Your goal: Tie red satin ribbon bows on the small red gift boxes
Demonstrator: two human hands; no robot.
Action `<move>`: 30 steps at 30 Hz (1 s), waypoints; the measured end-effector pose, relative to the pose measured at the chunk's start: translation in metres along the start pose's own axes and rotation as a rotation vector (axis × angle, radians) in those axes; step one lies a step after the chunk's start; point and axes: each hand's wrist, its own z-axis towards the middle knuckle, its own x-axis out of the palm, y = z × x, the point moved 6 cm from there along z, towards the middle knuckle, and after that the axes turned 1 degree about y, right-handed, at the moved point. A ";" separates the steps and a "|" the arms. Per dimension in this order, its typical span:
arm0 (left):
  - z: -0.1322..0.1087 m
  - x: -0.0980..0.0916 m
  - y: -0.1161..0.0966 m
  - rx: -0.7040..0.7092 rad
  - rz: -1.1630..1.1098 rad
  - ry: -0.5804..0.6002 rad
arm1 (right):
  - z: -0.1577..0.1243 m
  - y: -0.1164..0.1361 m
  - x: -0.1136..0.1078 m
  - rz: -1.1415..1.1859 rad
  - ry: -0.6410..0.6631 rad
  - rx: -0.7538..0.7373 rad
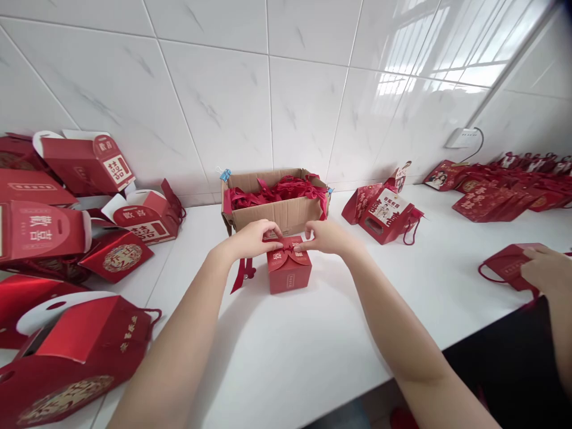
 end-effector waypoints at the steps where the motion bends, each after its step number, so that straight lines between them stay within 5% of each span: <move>1: 0.002 -0.002 0.003 -0.013 -0.010 -0.005 | 0.005 -0.001 0.001 0.017 0.037 0.018; 7: 0.004 0.001 0.014 -0.107 -0.120 0.074 | 0.014 -0.009 0.007 0.152 0.193 0.008; 17: 0.008 0.009 0.001 -0.021 -0.084 0.127 | 0.012 -0.017 0.010 0.150 0.283 0.020; 26: 0.003 0.005 -0.014 -0.002 -0.081 0.126 | -0.002 -0.012 0.001 0.224 0.373 -0.091; 30: 0.003 0.008 -0.018 0.016 -0.092 0.182 | -0.009 -0.004 -0.004 0.385 0.413 -0.259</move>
